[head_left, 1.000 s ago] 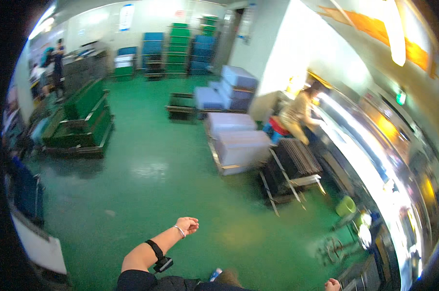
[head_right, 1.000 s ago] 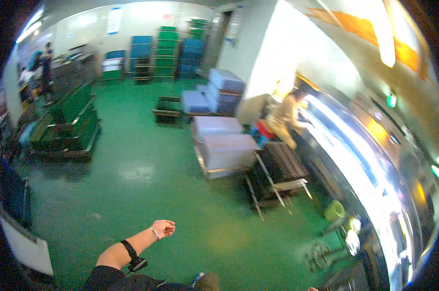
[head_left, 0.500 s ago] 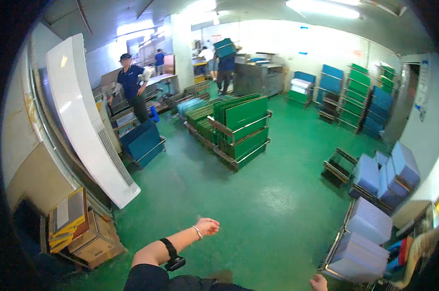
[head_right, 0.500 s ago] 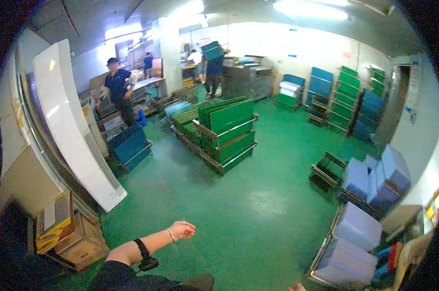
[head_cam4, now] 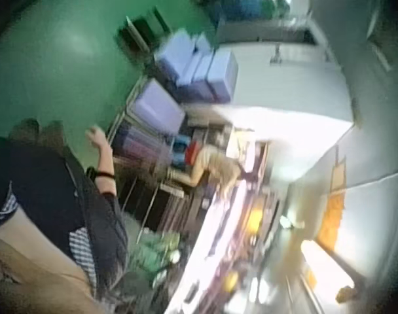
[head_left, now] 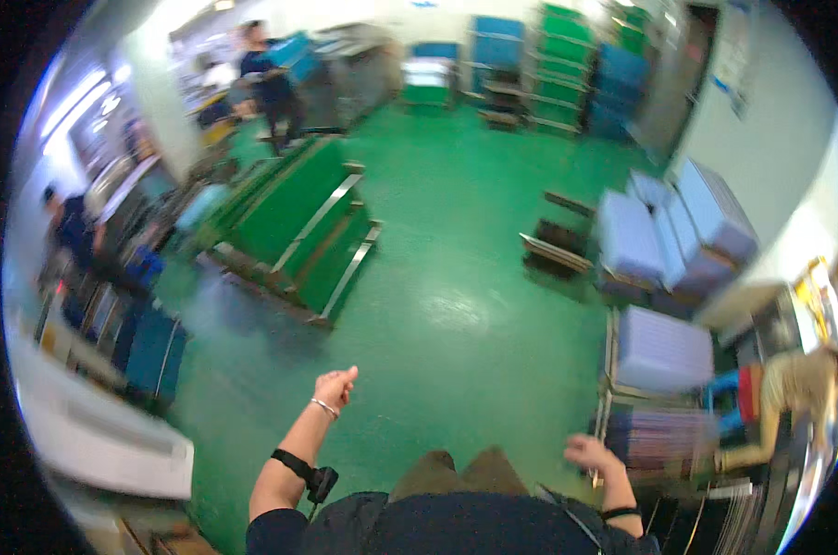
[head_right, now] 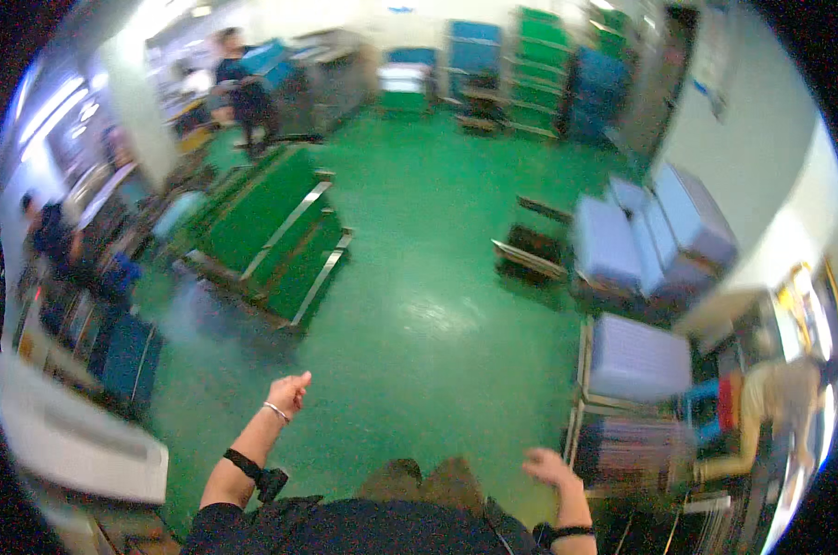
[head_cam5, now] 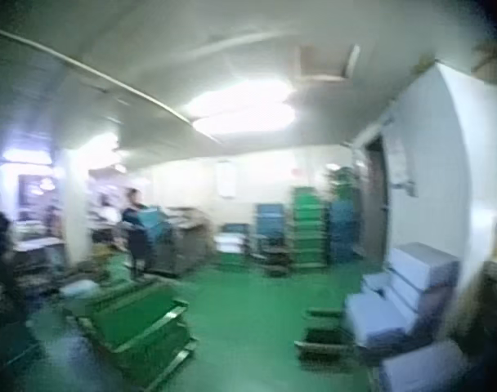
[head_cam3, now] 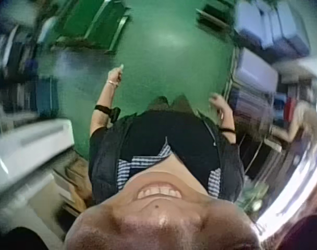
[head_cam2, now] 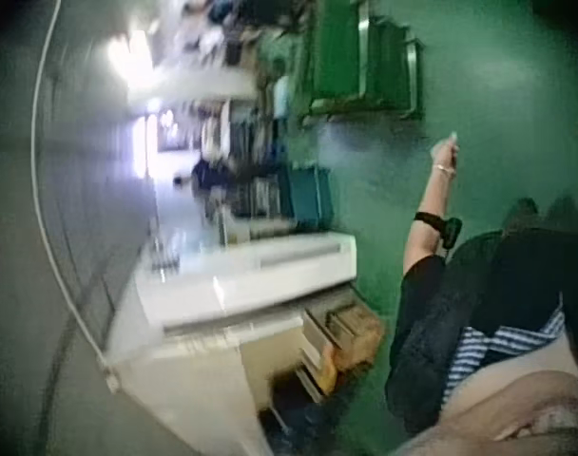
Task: Inspecting printed metal sheets and placing them onto drying racks in a factory setting.
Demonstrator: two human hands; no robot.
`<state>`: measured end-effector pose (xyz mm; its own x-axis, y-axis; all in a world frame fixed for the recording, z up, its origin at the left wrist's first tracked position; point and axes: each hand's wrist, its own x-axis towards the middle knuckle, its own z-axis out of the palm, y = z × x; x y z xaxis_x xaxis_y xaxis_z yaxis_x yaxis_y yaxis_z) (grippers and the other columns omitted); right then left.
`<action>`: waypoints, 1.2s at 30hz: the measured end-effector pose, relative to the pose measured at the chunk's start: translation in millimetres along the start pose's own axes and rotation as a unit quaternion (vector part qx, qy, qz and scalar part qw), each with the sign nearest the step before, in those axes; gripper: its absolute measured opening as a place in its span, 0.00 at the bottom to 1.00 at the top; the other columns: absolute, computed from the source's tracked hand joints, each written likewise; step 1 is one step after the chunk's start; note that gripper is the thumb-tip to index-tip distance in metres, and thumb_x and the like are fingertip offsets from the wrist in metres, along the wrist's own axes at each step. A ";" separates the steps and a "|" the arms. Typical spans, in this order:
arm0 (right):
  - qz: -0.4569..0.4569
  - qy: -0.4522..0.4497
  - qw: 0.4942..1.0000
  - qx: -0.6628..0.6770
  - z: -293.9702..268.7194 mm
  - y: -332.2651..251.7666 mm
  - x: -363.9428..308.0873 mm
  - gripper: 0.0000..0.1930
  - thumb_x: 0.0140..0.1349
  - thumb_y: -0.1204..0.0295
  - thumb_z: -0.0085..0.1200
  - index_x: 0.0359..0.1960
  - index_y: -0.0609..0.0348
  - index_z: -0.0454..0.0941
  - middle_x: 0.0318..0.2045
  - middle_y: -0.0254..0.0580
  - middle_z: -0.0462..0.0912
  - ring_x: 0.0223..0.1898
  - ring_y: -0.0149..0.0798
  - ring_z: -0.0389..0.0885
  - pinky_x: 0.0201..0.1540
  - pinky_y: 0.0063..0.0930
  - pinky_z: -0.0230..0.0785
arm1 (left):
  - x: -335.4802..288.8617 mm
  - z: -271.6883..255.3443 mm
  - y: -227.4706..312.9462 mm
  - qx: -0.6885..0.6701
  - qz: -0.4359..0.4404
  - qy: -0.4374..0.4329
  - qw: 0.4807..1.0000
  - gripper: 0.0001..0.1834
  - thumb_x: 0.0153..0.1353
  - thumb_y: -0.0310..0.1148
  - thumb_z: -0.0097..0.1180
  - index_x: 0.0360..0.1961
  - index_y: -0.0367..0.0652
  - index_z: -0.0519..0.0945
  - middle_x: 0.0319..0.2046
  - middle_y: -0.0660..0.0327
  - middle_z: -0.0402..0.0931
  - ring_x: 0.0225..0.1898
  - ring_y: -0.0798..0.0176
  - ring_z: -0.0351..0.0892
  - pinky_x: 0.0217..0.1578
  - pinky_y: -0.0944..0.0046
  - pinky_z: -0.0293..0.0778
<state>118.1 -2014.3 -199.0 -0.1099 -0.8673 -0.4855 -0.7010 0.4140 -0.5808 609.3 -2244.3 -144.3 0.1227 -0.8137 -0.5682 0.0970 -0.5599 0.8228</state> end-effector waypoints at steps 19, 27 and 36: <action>0.044 0.090 0.995 0.000 -280.6 -125.5 426.3 0.20 0.47 0.67 0.48 0.43 0.60 0.68 0.40 0.51 0.73 0.42 0.44 0.71 0.44 0.32 0.64 | 357.7 255.6 301.4 0.137 0.049 -0.188 0.971 0.09 0.49 0.26 0.53 0.30 0.34 0.70 0.21 0.57 0.71 0.20 0.68 0.70 0.14 0.75 0.63; 0.144 0.163 0.974 -0.069 -336.8 -156.1 576.1 0.20 0.48 0.66 0.48 0.45 0.57 0.68 0.41 0.49 0.71 0.44 0.46 0.69 0.46 0.34 0.61 | 549.4 358.1 410.8 0.153 0.035 -0.246 0.957 0.09 0.49 0.31 0.53 0.30 0.37 0.72 0.22 0.61 0.73 0.22 0.69 0.72 0.20 0.74 0.68; 0.236 0.203 0.950 -0.012 -398.8 -205.5 659.5 0.20 0.47 0.65 0.47 0.43 0.60 0.68 0.40 0.49 0.73 0.42 0.43 0.71 0.45 0.33 0.63 | 728.1 485.4 533.2 0.175 0.020 -0.306 0.936 0.08 0.49 0.27 0.51 0.30 0.35 0.71 0.22 0.58 0.72 0.19 0.68 0.71 0.15 0.76 0.66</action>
<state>-91.4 -2781.6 -139.3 -0.6751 -0.6240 -0.3935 -0.5217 0.7810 -0.3433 271.0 -3211.1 -114.3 -0.4801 -0.7125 -0.5117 -0.2372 -0.4561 0.8577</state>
